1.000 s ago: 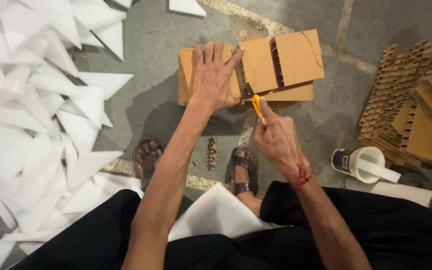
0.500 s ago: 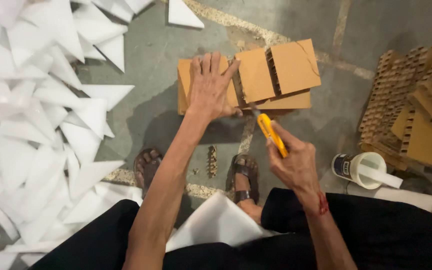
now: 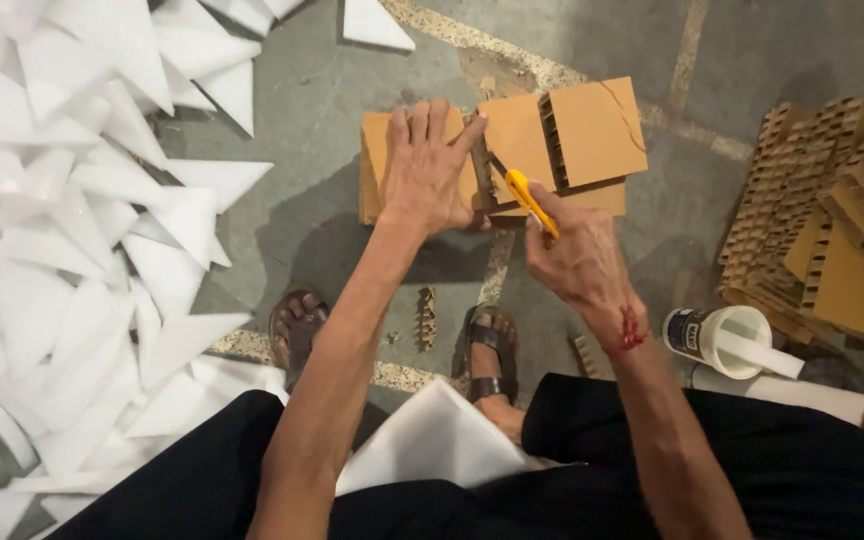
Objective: The person sits on the floor and uses a yellow utility knife to cut a stack of brown corrugated cardboard sheets into smaller rectangular pieces. They repeatedly score and snap the cardboard, separating the cut sections and stacking them.
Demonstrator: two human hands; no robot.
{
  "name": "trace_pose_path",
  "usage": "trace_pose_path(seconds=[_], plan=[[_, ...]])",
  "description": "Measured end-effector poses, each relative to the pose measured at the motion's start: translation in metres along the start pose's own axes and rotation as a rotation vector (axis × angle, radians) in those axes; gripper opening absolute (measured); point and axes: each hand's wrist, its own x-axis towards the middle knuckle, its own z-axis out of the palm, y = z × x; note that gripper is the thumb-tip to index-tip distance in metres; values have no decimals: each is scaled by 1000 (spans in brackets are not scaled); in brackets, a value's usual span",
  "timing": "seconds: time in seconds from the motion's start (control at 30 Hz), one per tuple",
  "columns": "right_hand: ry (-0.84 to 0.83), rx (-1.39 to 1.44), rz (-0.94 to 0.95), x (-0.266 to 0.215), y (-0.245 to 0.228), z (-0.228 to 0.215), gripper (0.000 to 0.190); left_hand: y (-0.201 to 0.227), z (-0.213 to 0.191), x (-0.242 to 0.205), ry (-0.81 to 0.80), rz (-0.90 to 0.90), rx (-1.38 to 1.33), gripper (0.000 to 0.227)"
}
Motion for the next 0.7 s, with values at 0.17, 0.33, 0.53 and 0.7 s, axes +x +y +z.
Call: trace_pose_path(seconds=[0.17, 0.33, 0.53, 0.7], plan=[[-60, -44, -13, 7, -2, -6, 39, 5, -9, -1, -21, -23, -56, 125], [-83, -128, -113, 25, -11, -22, 32, 3, -6, 0, -22, -24, -82, 128], [-360, -298, 139, 52, -30, -32, 34, -8, 44, -1, 232, 28, 292, 104], [-231, -358, -151, 58, -11, -41, 31, -10, 35, -1, 203, 15, -118, 108]])
